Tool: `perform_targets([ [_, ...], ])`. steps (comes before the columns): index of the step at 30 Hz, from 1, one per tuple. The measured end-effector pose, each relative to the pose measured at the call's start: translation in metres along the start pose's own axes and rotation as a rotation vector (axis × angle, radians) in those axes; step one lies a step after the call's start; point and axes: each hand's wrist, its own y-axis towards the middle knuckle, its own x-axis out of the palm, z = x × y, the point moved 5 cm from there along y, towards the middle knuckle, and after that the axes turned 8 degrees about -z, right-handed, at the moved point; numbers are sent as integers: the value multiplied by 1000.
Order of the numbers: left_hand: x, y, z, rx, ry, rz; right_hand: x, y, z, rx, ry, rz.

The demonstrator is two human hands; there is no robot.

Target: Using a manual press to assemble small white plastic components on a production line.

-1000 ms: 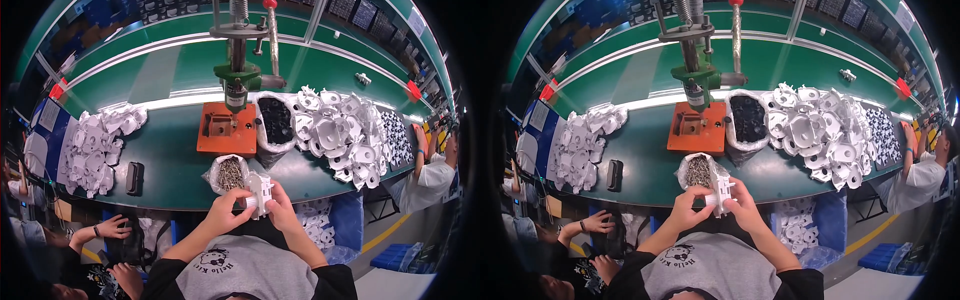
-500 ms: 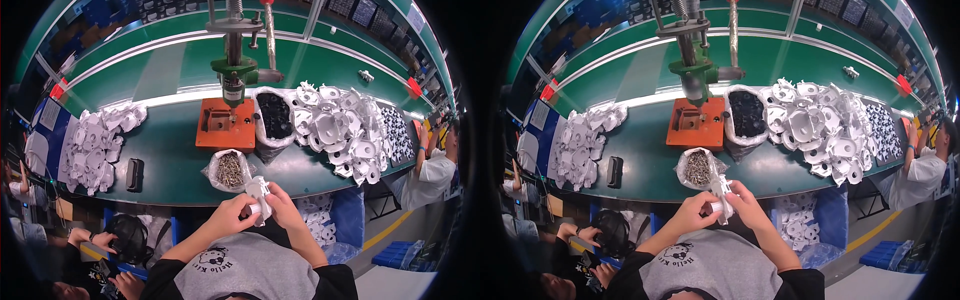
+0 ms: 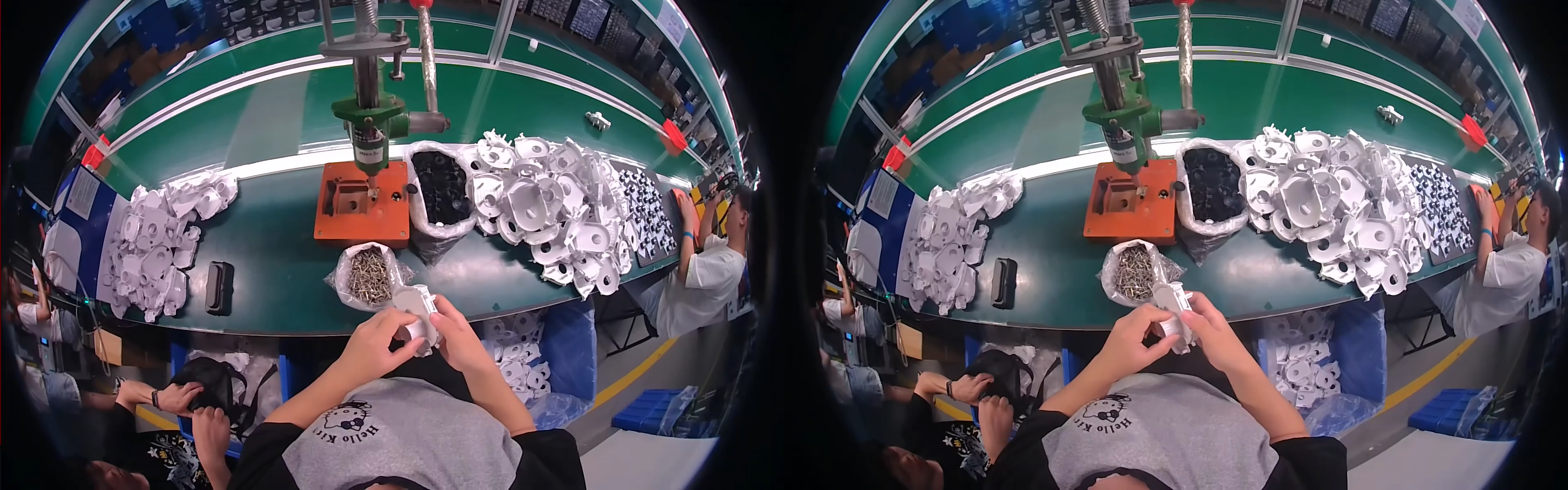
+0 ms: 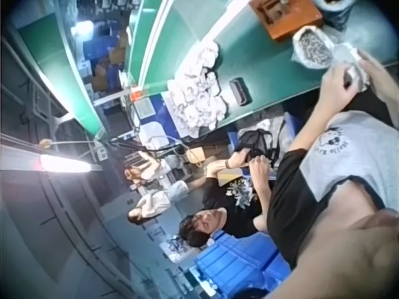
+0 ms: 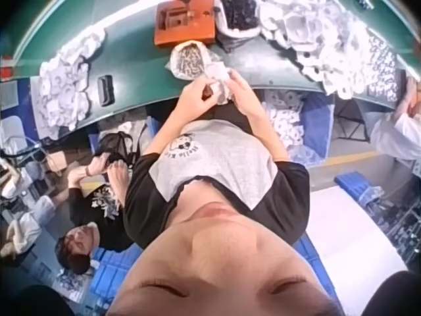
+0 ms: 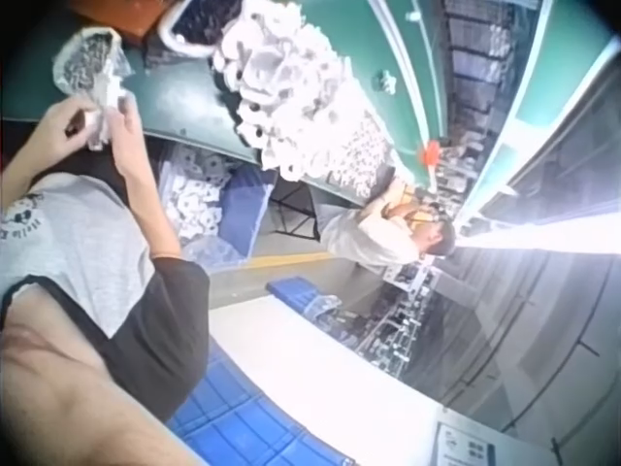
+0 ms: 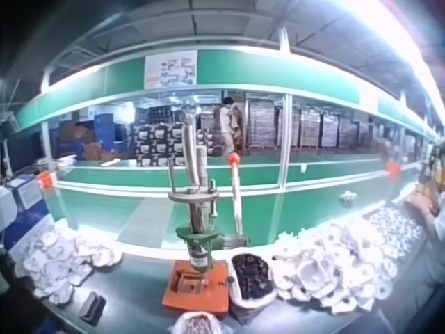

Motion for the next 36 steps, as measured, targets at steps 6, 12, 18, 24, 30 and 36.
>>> perform_targets([
  [6, -10, -1, 22, 243, 251, -2, -5, -2, -1, 45, 185, 57],
  [12, -6, -10, 14, 306, 350, -54, -17, -9, 11, 175, 353, 135],
  [18, -8, 0, 20, 440, 492, -177, -16, -3, 24, 149, 559, 25],
  [24, -5, 11, 30, 512, 497, -264, -7, -8, 30, 231, 759, -136],
  [30, -15, 14, 18, 450, 344, -211, 0, -11, 28, 225, 605, -357],
  [36, -52, 17, 18, 246, 249, -81, -8, -10, 20, 207, 348, -430],
])
